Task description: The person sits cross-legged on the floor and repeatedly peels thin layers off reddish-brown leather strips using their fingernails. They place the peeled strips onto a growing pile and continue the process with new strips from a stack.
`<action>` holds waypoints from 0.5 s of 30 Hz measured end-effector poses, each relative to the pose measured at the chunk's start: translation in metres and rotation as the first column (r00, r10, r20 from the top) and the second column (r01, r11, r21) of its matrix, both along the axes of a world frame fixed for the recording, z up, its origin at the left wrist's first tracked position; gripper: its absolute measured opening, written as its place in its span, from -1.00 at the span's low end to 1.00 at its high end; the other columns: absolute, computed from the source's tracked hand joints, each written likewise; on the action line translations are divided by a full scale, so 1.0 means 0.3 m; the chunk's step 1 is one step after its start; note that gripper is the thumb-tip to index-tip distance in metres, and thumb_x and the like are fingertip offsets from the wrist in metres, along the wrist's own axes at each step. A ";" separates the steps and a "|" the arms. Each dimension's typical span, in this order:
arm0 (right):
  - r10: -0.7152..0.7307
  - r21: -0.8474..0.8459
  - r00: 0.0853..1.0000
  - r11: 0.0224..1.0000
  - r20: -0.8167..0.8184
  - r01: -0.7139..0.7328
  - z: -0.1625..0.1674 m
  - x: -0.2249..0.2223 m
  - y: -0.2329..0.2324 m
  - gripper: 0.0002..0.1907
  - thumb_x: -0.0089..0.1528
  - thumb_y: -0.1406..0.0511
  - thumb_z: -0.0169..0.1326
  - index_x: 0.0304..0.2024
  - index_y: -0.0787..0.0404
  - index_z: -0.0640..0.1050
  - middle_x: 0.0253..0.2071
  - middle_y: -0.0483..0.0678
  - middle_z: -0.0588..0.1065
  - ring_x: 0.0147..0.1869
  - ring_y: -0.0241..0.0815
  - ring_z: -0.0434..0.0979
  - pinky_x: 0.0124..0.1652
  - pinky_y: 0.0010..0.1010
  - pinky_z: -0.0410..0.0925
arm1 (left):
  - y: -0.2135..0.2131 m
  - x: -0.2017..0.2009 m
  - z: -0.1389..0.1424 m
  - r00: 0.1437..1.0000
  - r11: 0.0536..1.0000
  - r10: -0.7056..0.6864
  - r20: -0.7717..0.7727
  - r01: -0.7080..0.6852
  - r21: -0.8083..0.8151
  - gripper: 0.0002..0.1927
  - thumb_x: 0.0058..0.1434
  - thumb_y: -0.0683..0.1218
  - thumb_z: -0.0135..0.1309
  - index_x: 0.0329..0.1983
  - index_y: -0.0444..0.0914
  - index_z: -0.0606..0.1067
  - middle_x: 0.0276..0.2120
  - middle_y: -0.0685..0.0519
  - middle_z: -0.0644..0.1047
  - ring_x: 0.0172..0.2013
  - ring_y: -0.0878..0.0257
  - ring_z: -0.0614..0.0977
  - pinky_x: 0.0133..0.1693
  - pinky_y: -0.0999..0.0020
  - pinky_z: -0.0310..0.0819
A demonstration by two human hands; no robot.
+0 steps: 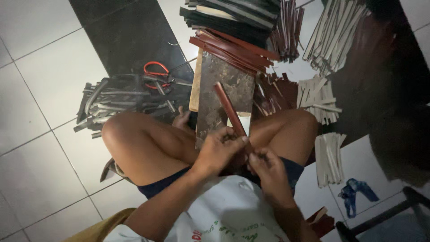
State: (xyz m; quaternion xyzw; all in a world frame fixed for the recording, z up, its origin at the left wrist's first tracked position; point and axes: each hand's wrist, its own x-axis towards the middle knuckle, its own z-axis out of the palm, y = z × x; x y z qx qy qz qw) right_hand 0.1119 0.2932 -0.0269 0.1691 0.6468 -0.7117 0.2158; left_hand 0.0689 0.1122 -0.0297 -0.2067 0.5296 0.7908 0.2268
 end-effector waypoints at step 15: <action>0.021 0.142 0.994 0.989 0.109 -0.037 0.021 0.118 0.117 -0.85 0.28 0.30 0.05 -0.23 0.30 0.51 -0.36 -0.04 0.55 -0.28 -0.29 0.49 -0.18 -0.44 0.39 | -0.020 -0.235 0.065 0.929 0.973 0.232 -0.290 -0.219 0.076 -0.83 0.37 -0.14 0.10 -0.28 -0.36 0.52 -0.37 0.05 0.59 -0.33 0.33 0.59 -0.18 0.38 0.52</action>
